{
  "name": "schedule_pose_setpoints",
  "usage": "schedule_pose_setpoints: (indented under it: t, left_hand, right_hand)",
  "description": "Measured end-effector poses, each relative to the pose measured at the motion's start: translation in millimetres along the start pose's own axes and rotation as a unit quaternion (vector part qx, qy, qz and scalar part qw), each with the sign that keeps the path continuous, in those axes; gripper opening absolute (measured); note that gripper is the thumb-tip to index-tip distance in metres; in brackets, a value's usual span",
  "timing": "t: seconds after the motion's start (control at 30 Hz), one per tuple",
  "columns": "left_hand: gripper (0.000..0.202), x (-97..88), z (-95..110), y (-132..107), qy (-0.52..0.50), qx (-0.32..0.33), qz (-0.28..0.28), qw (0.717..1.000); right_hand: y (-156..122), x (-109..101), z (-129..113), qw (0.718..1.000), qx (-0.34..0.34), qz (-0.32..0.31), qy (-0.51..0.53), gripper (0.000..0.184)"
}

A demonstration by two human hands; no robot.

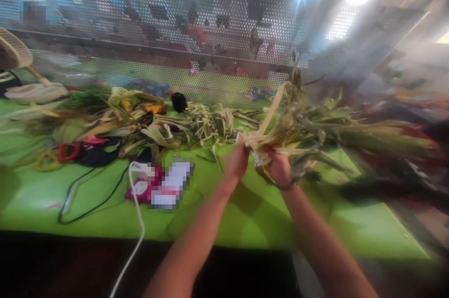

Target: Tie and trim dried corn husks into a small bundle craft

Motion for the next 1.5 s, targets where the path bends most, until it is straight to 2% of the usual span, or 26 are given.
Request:
schedule_pose_setpoints:
  t: [0.1, 0.27, 0.37, 0.47, 0.57, 0.6, 0.67, 0.73, 0.77, 0.87, 0.93, 1.0, 1.07, 1.2, 1.3, 1.37, 1.4, 1.5]
  left_hand:
    - [0.004, -3.8, 0.5, 0.7, -0.003, -0.015, -0.005, 1.000]
    - [0.009, 1.3, 1.4, 1.0, -0.096, -0.070, -0.032, 0.992]
    - [0.018, 8.7, 5.7, -1.2, -0.187, -0.112, -0.092, 0.972]
    - [0.034, 9.3, 14.7, -4.2, -0.311, -0.178, -0.167, 0.919]
    - [0.039, -3.4, 24.6, -0.7, -0.469, -0.210, -0.223, 0.828]
    - [0.038, -10.8, 26.0, 3.0, -0.510, -0.202, -0.218, 0.807]
    - [0.034, -25.4, 23.9, 11.7, -0.547, -0.196, -0.211, 0.786]
    - [0.033, -36.5, 16.6, 19.6, -0.539, -0.204, -0.190, 0.795]
    - [0.033, -40.2, 12.3, 22.7, -0.527, -0.201, -0.169, 0.808]
    - [0.035, -42.1, 2.3, 26.1, -0.443, -0.179, -0.099, 0.873]
    - [0.037, -36.9, 1.3, 23.4, -0.355, -0.151, -0.074, 0.920]
    - [0.037, -28.6, 5.1, 17.8, -0.269, -0.100, -0.081, 0.955]
    - [0.034, -19.4, 10.2, 10.7, -0.200, -0.049, -0.108, 0.973]
    - [0.027, -6.2, 13.1, 0.4, -0.092, 0.005, -0.172, 0.981]
    - [0.022, -2.8, 9.9, 0.2, -0.050, 0.029, -0.197, 0.979]
    - [0.022, -1.0, 8.9, 0.8, -0.084, 0.034, -0.190, 0.978]
    - [0.024, 0.8, 8.9, 0.2, -0.124, 0.016, -0.188, 0.974]
    - [0.031, 11.3, 13.3, -8.0, -0.263, -0.097, -0.202, 0.938]
  right_hand:
    - [-5.9, 9.7, 3.1, 1.000, -0.011, 0.005, -0.010, 0.021]
    - [-1.2, 12.4, 13.8, 1.000, -0.012, 0.018, 0.017, 0.026]
    - [5.8, 4.3, 18.7, 0.997, 0.014, 0.033, 0.064, 0.028]
    - [11.6, -7.1, 14.5, 0.991, 0.016, 0.016, 0.131, 0.024]
    - [16.2, -19.4, 5.3, 0.973, 0.032, -0.031, 0.227, 0.035]
    - [17.7, -23.8, 2.8, 0.967, 0.046, -0.040, 0.247, 0.038]
    - [20.8, -33.1, -0.8, 0.965, 0.071, -0.040, 0.251, 0.035]
    - [23.9, -42.5, -3.6, 0.972, 0.069, -0.014, 0.226, 0.028]
    - [25.4, -46.5, -5.0, 0.975, 0.062, -0.001, 0.214, 0.026]
    - [27.7, -53.6, -9.3, 0.977, 0.033, 0.042, 0.207, 0.022]
    - [27.0, -52.4, -10.3, 0.976, 0.040, 0.055, 0.205, 0.019]
    - [24.6, -46.5, -9.0, 0.978, 0.071, 0.035, 0.194, 0.023]
    - [21.8, -38.5, -6.9, 0.978, 0.097, -0.004, 0.183, 0.029]
    - [19.1, -27.9, -5.5, 0.981, 0.093, -0.041, 0.168, 0.035]
    - [18.5, -24.6, -5.6, 0.984, 0.070, -0.023, 0.162, 0.033]
    - [18.0, -23.3, -4.5, 0.986, 0.046, 0.016, 0.157, 0.030]
    - [17.7, -22.7, -3.3, 0.987, 0.037, 0.032, 0.153, 0.028]
    - [17.6, -22.6, 0.0, 0.989, 0.029, 0.048, 0.135, 0.021]
Point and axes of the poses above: each hand's wrist, its own y-axis towards the middle knuckle, its own x-axis out of the palm, z = x × y, the point moved 2 cm from there along y, towards the middle knuckle
